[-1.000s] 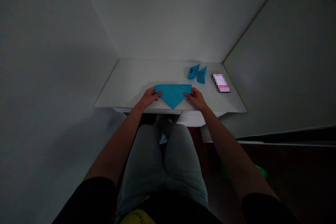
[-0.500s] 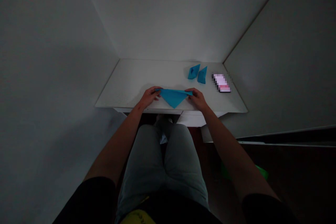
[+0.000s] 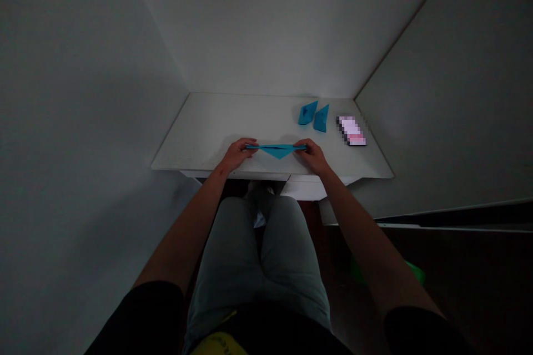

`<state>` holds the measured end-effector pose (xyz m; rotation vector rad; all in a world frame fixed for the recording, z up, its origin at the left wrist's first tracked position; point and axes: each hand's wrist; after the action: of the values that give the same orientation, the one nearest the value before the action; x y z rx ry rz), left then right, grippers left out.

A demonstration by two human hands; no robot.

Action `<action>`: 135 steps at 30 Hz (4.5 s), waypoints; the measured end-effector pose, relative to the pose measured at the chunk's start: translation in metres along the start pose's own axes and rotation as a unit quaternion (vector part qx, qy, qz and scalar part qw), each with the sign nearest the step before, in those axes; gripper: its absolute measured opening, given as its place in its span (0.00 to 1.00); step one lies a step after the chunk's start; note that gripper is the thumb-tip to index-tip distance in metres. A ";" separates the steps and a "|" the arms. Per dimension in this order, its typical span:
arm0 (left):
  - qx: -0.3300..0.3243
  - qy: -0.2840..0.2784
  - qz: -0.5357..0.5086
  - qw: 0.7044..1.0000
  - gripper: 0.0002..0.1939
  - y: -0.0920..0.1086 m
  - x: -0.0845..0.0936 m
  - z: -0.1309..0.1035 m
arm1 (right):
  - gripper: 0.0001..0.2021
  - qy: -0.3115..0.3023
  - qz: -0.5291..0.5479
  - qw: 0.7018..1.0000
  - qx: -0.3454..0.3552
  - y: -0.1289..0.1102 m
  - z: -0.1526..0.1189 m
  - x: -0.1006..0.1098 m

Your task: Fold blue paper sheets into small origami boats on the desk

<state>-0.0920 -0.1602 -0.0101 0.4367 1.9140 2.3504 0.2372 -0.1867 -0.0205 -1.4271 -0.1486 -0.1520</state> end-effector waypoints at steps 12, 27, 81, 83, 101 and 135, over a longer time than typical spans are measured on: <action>0.028 0.041 -0.004 0.999 0.22 0.004 -0.010 0.000 | 0.30 -0.016 0.028 0.999 -0.044 0.000 0.001 -0.005; 0.021 0.041 0.026 0.999 0.22 0.000 -0.007 -0.001 | 0.26 0.018 -0.026 0.999 -0.037 0.000 -0.003 0.000; -0.066 0.040 0.295 0.952 0.21 0.018 -0.025 -0.014 | 0.21 0.052 -0.180 0.981 0.051 -0.005 0.021 -0.092; -0.075 0.041 0.287 0.954 0.19 0.018 -0.024 -0.014 | 0.21 0.068 -0.196 0.977 0.038 -0.006 0.021 -0.094; -0.113 0.022 0.265 0.957 0.25 0.010 -0.022 -0.011 | 0.22 0.010 -0.176 0.980 0.091 -0.002 0.024 -0.093; -0.020 0.202 0.288 0.936 0.07 0.012 -0.023 -0.004 | 0.24 -0.136 -0.147 0.976 0.089 -0.028 0.004 -0.094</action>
<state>-0.0692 -0.1719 -0.0028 0.6233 2.1209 3.0476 0.1391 -0.1855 -0.0108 -1.2358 -0.5870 -0.1798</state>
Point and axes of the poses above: each hand's wrist, its own z-axis towards the middle knuckle, its own x-axis out of the back of the hand, y = z × x, and after that the axes turned 7 degrees about -x, right-handed
